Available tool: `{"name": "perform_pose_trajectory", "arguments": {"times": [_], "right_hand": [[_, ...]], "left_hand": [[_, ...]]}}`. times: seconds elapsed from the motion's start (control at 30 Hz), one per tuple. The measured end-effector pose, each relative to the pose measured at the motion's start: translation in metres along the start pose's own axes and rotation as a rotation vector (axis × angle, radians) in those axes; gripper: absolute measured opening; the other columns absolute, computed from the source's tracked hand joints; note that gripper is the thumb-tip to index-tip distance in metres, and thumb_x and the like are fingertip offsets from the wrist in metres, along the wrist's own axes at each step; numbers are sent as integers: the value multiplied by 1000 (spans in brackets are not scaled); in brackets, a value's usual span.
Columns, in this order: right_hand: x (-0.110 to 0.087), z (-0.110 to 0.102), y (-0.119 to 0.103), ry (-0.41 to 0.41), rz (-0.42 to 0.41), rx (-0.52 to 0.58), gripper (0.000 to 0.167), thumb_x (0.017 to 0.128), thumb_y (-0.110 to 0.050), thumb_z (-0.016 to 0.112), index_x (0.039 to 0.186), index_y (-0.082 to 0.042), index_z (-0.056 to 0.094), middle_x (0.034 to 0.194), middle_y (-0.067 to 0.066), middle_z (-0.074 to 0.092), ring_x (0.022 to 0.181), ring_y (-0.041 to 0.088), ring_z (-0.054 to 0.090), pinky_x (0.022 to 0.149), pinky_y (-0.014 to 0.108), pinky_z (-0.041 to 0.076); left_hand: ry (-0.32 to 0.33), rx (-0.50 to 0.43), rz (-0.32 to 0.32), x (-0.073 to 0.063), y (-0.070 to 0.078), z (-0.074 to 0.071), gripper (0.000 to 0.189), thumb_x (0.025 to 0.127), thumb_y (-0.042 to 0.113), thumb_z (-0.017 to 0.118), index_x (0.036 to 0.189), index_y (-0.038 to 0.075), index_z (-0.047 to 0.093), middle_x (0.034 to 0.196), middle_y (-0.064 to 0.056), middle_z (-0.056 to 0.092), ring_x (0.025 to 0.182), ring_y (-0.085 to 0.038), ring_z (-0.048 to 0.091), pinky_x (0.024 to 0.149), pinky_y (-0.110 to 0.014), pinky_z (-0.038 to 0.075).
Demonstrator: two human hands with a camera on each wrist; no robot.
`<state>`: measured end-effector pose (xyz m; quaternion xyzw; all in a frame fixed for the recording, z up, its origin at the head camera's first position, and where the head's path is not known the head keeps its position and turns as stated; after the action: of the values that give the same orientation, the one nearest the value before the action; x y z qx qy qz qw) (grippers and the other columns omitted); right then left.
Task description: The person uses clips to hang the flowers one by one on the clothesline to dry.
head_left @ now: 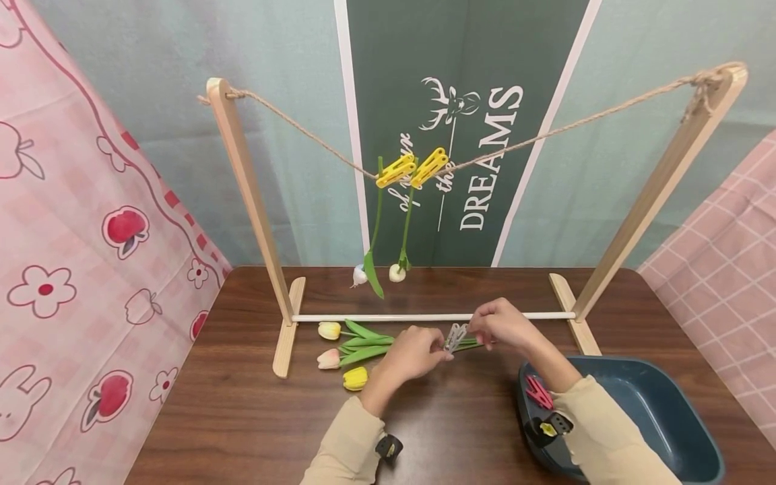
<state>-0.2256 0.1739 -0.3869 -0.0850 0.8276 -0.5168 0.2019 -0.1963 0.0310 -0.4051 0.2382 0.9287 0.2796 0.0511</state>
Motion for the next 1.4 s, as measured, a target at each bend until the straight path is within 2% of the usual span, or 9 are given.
{"name": "perform_pose_trajectory", "arguments": {"times": [0.3,0.47,0.57,0.77,0.87,0.97,1.13,1.27,1.4], "right_hand": [[3,3,-1,-46,-20,0,14,84,1,57,83,15,61,60,11,58,46,14,51,48,29,47],[4,4,-2,-101,-82,-17,21,84,-1,61,100,13,60,80,23,63,56,22,58,57,33,51],[4,6,-4,-147,-117,-10,28,84,-1,61,107,14,57,83,25,62,60,25,60,60,34,52],[4,11,-7,-186,-155,-10,18,83,4,60,98,14,61,85,22,64,66,32,62,61,36,52],[4,11,-9,-177,-178,-44,14,82,6,60,94,12,63,83,22,65,65,32,62,60,38,52],[4,11,-12,-143,-197,-118,12,81,4,62,91,10,65,79,18,66,61,25,62,56,34,51],[3,10,-16,-71,-219,-241,9,81,-1,65,88,3,69,66,7,65,58,17,60,48,26,41],[2,9,-18,-50,-229,-247,7,81,-3,65,86,0,70,67,8,64,58,17,60,48,27,42],[1,9,-18,-49,-233,-243,7,82,-3,65,86,0,70,68,10,64,60,22,61,49,27,42]], "left_hand": [[-11,31,0,1,1,-5,16,84,24,66,75,13,60,60,7,50,53,-9,45,49,-22,36],[-48,29,-20,0,-2,-10,17,86,23,64,74,12,60,60,6,50,52,-9,44,49,-22,36],[-77,24,-21,-1,-3,-13,18,87,23,62,73,12,59,60,6,49,52,-9,43,49,-22,36],[-97,18,-5,-1,-4,-19,15,88,20,61,76,10,62,61,6,50,55,-9,44,53,-22,37],[-100,17,4,-1,-6,-22,13,88,19,60,80,9,64,65,5,53,59,-9,47,57,-23,39],[-102,8,7,-2,-7,-26,12,89,17,58,82,9,65,65,5,52,59,-9,46,59,-22,39],[-71,-37,29,-3,-7,-34,18,92,15,55,77,7,63,58,6,43,54,-9,40,54,-22,35],[-31,-34,61,-3,-6,-38,23,92,15,55,70,10,59,55,7,38,52,-8,38,52,-22,34],[-23,-37,53,-4,-7,-37,22,91,17,57,69,12,57,54,7,37,50,-7,36,50,-21,33]]}}
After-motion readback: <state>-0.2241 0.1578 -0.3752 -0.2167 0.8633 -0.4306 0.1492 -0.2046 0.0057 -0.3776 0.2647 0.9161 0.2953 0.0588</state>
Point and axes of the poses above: each hand's wrist, its own x-axis towards the middle knuckle, its own z-axis out of the palm, y = z × x, the point moved 6 cm from there along x, towards the middle knuckle
